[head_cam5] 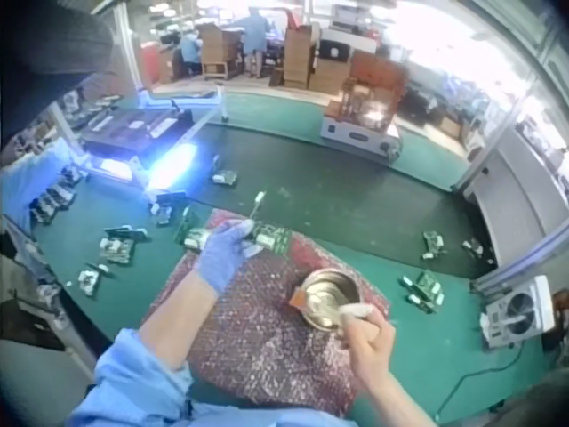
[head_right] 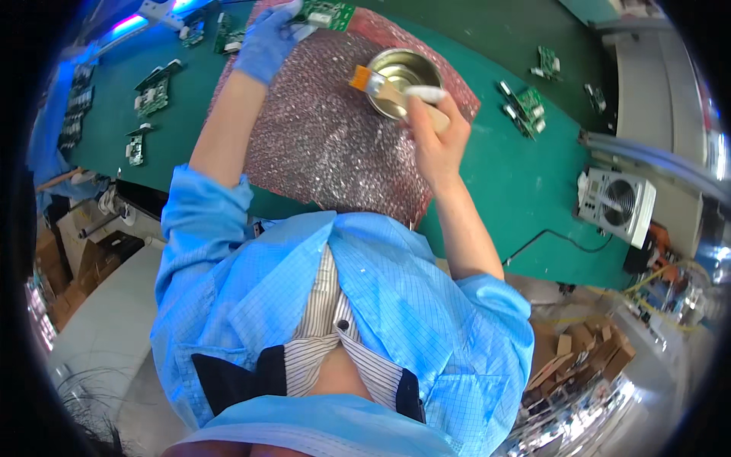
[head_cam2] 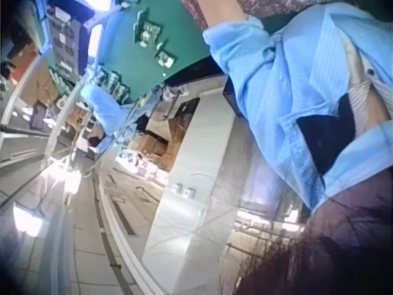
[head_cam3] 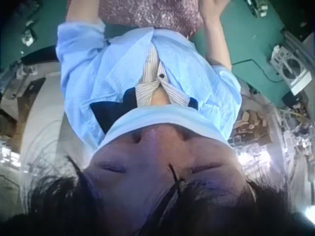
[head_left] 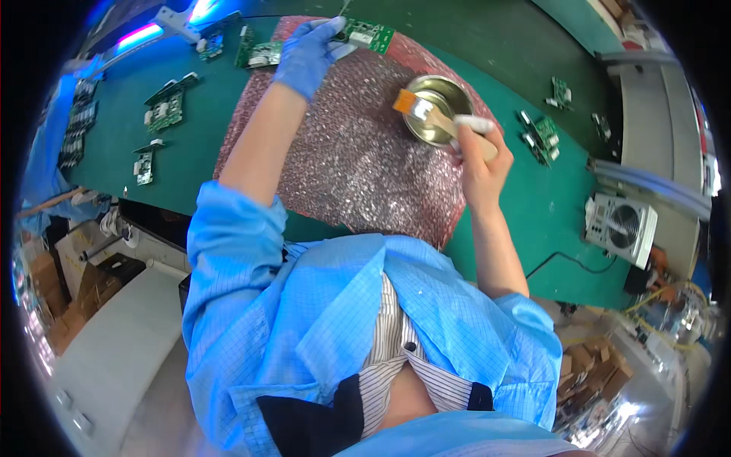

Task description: Applying a liquid coating to printed circuit boards using a brush at a workstation.

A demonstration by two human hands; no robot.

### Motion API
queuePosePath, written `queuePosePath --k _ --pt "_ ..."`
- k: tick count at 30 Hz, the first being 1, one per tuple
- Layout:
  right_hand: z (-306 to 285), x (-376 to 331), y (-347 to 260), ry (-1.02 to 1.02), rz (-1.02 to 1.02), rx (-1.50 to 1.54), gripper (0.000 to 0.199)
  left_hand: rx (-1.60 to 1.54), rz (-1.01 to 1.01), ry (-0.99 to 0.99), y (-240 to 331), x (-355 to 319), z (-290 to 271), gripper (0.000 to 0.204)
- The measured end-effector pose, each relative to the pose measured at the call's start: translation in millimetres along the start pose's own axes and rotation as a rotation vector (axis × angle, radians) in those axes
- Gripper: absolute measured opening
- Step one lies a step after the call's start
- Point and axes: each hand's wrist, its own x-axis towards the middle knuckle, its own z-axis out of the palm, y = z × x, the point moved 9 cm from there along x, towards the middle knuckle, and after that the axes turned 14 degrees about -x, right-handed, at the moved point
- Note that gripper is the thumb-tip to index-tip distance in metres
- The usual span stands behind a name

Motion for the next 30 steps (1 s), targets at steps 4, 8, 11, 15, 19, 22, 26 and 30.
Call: queuePosePath --k 4,8,11,15,19,22,26,30 --pt "-12.3 -1.2 12.6 0.074 0.033 0.001 0.015 0.186 0.078 0.246 -2.2 85.0 -39.6 0.022" --pt "-24.9 -3.9 25.2 0.137 0.042 -0.017 0.015 -0.033 0.182 0.278 -17.3 135.3 -59.3 0.02" --pt "-35.6 -3.9 33.5 0.168 0.057 -0.004 0.015 0.357 0.327 0.293 13.2 125.9 -60.8 0.026" --pt "-49.2 2.9 44.0 0.211 0.087 0.083 0.015 1.43 0.853 0.334 116.1 48.3 -40.3 0.042" --pt "-51.5 13.4 56.4 0.209 0.116 0.202 0.016 2.071 0.532 0.691 153.9 19.0 -84.9 0.04" --pt "-53.5 20.2 67.8 0.181 0.168 0.145 0.016 2.119 0.32 0.497 149.0 24.0 -116.5 0.04" --pt "-47.4 27.6 80.8 0.094 0.228 -0.015 0.018 1.787 0.474 0.448 155.0 1.2 -116.5 0.038" --pt "-39.8 35.8 80.6 0.058 0.154 -0.242 0.02 0.689 0.275 0.427 140.3 -37.3 -123.3 0.028"
